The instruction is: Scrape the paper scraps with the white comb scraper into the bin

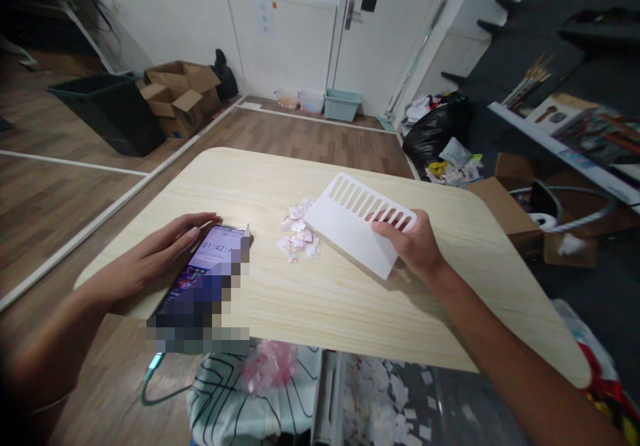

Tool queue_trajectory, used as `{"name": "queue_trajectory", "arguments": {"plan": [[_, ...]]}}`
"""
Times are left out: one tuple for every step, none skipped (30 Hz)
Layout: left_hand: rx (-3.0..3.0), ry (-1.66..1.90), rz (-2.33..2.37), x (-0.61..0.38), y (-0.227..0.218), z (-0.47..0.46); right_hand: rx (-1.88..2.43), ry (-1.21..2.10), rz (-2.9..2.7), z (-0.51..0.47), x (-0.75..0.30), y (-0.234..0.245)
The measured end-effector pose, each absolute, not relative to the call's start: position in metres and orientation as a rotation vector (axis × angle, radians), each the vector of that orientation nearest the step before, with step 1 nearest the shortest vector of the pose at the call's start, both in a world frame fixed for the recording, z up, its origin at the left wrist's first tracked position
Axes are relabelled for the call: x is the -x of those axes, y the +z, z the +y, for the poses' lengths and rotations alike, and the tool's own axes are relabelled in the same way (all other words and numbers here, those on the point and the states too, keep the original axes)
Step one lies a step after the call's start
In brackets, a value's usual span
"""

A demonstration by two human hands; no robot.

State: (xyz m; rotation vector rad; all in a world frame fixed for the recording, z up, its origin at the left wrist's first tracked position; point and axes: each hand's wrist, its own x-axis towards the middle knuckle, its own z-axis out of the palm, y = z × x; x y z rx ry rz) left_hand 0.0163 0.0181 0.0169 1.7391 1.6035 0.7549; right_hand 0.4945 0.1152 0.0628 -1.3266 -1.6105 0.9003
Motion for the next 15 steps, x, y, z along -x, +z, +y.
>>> {"name": "queue_trajectory", "arguments": {"plan": [[-1.755,0.733,1.595,-0.014,0.018,0.022,1.308,0.921,-1.608,0.118,-0.493,0.063],[-1.782,0.703,1.584,-0.011,0.018,0.027,1.292,0.95,-1.616,0.119,-0.492,0.064],[-1.819,0.669,1.573,-0.007,0.018,0.034,1.279,0.983,-1.629,0.12,-0.491,0.064],[-1.868,0.63,1.559,-0.003,0.017,0.043,1.268,1.018,-1.645,0.12,-0.491,0.064],[-1.929,0.59,1.552,0.001,0.016,0.054,1.263,1.052,-1.666,0.119,-0.492,0.064],[-1.987,0.562,1.552,0.006,0.015,0.065,1.264,1.084,-1.695,0.118,-0.494,0.064],[-2.046,0.543,1.554,0.01,0.013,0.079,1.267,1.115,-1.733,0.117,-0.496,0.063],[-2.104,0.518,1.555,0.014,0.011,0.093,1.266,1.141,-1.771,0.116,-0.498,0.063],[-2.16,0.485,1.557,0.017,0.009,0.107,1.264,1.162,-1.81,0.115,-0.5,0.062],[-2.21,0.451,1.571,0.019,0.007,0.122,1.26,1.181,-1.848,0.114,-0.502,0.062],[-2.254,0.405,1.591,0.021,0.005,0.135,1.255,1.197,-1.882,0.112,-0.504,0.061],[-2.294,0.352,1.618,0.021,0.004,0.148,1.249,1.206,-1.906,0.111,-0.506,0.061],[-2.333,0.285,1.636,0.021,0.002,0.16,1.241,1.205,-1.916,0.11,-0.507,0.062],[-2.343,0.26,1.646,0.02,0.001,0.171,1.239,1.193,-1.918,0.108,-0.507,0.062],[-2.349,0.244,1.658,0.018,0.0,0.179,1.246,1.17,-1.911,0.107,-0.507,0.063]]}}
